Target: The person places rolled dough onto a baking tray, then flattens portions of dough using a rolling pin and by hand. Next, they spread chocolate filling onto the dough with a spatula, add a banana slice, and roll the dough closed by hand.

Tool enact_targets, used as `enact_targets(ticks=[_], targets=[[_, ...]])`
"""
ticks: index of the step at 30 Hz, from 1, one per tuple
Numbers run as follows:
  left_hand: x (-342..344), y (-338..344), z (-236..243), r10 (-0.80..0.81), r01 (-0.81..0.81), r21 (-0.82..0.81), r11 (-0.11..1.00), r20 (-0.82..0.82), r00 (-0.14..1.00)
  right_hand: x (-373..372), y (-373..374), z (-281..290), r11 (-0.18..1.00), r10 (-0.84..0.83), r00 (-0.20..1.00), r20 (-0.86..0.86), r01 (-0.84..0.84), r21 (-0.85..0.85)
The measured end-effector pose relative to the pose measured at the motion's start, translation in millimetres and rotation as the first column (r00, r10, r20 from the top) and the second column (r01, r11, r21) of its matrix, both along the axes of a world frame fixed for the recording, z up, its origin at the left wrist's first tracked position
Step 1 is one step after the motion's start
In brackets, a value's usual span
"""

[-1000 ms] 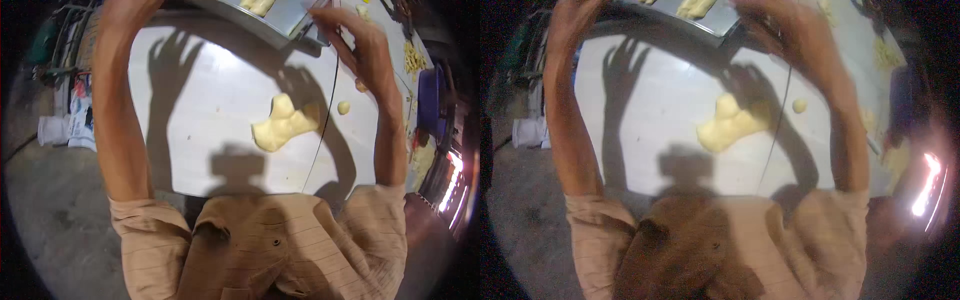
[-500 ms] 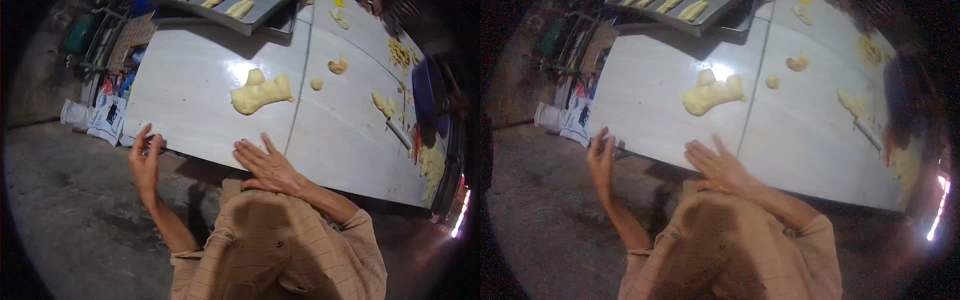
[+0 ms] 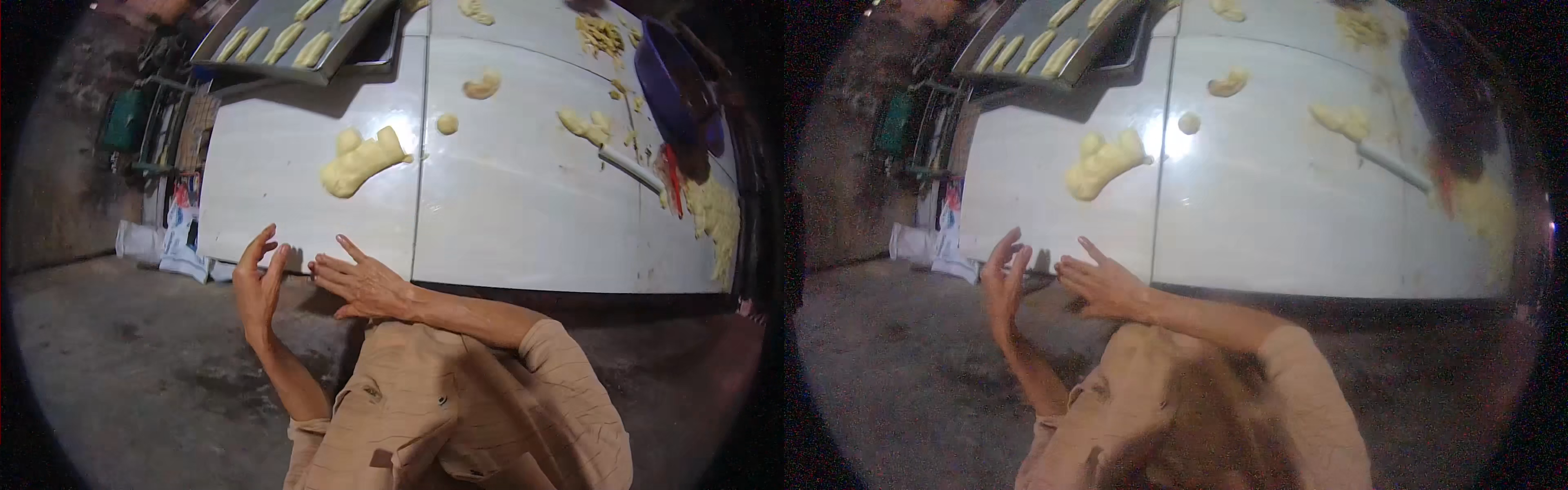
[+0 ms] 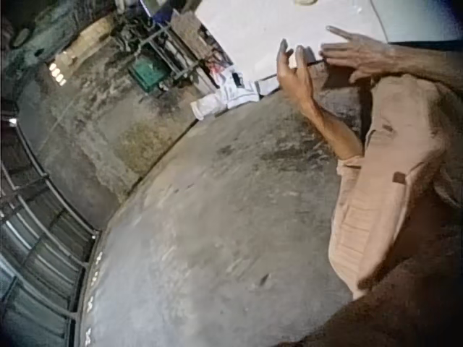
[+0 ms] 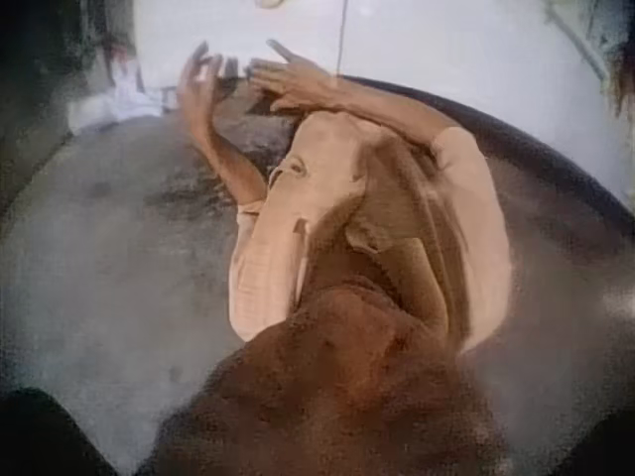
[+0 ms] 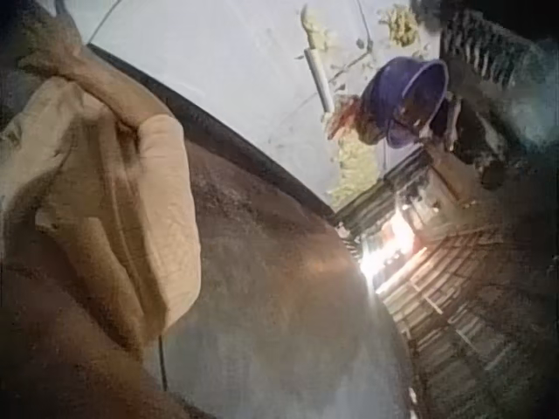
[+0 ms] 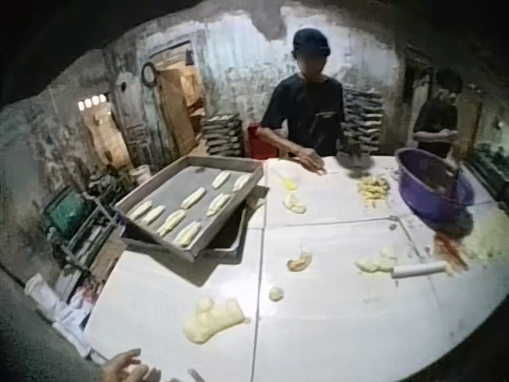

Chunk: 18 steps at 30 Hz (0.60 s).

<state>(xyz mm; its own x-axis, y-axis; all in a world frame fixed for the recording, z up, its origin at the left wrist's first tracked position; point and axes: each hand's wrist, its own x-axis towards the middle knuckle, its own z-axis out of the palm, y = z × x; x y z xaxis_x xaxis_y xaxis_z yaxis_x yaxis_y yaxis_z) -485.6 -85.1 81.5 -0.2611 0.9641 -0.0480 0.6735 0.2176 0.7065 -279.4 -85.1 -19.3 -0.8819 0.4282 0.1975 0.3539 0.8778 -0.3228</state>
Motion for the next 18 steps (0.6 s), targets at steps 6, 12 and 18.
enact_targets(ticks=[6, 12, 18], targets=[[19.1, 3.8, -4.1, -0.016, 0.011, -0.072, 0.997, -0.075, 0.997, 182.5, -4.6, -5.1, 0.761, -0.629, 0.776, 0.050, 0.628, -0.166], [52.8, 16.1, -29.1, -0.134, 0.135, 0.014, 0.991, -0.042, 0.990, 305.5, -24.5, 18.9, 0.330, -0.915, 0.315, 0.252, 0.944, 0.020], [97.1, 74.1, -46.8, -0.311, 0.396, 0.214, 0.893, -0.341, 0.887, 184.9, 74.0, 47.1, 0.697, -0.705, 0.665, -0.247, 0.587, -0.412]])
